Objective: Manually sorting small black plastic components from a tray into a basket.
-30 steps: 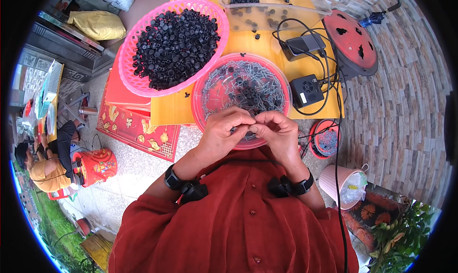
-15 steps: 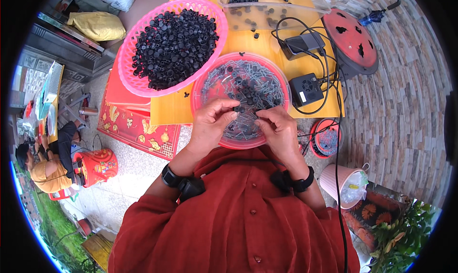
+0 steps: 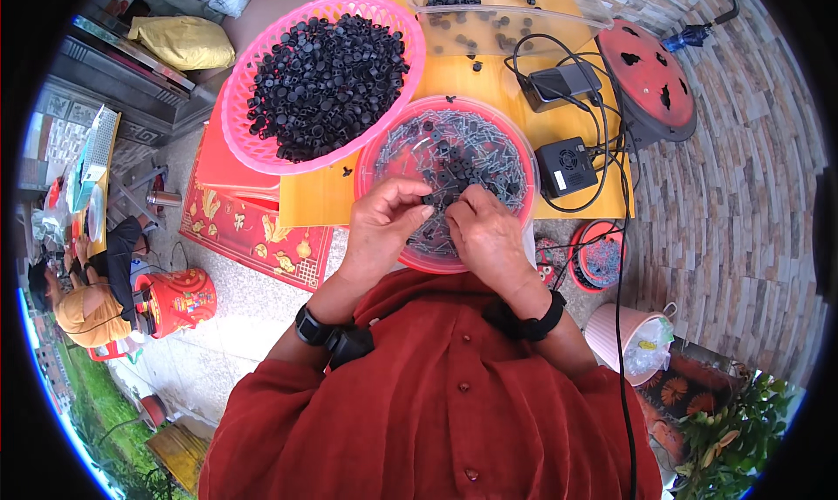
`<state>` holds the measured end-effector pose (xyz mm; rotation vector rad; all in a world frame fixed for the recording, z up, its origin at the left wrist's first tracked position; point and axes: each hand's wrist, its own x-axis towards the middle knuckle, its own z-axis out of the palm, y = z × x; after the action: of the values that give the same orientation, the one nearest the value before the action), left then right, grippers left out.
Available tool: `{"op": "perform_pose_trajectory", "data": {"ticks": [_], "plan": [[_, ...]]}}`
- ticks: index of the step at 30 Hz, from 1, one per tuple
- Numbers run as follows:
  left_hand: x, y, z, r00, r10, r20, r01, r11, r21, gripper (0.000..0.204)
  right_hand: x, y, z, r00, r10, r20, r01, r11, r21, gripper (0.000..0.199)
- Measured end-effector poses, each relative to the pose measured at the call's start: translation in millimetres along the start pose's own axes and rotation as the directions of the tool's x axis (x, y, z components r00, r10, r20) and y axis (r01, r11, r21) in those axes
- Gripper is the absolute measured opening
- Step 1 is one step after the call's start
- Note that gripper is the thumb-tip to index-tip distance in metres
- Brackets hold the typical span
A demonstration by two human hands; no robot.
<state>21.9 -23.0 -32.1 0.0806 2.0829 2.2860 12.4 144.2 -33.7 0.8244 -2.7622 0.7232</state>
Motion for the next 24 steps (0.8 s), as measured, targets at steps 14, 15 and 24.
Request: {"op": "perform_pose_trajectory", "data": {"ticks": [14, 15, 24], "plan": [[-4, 2, 9, 0.993, -0.045, 0.112, 0.056, 0.994, -0.090, 0.028, -5, -6, -19, 0.895, 0.443, 0.045, -0.216, 0.344, 0.914, 0.018], [-4, 2, 10, 0.992, -0.035, 0.120, 0.047, 0.994, -0.101, 0.029, -5, -7, -20, 0.868, 0.485, 0.107, -0.241, 0.223, 0.945, 0.016], [-5, 4, 14, 0.988, 0.020, 0.153, -0.004, 0.995, -0.103, 0.032, -6, -4, -12, 0.924, 0.374, -0.080, -0.093, 0.422, 0.902, 0.011]]}}
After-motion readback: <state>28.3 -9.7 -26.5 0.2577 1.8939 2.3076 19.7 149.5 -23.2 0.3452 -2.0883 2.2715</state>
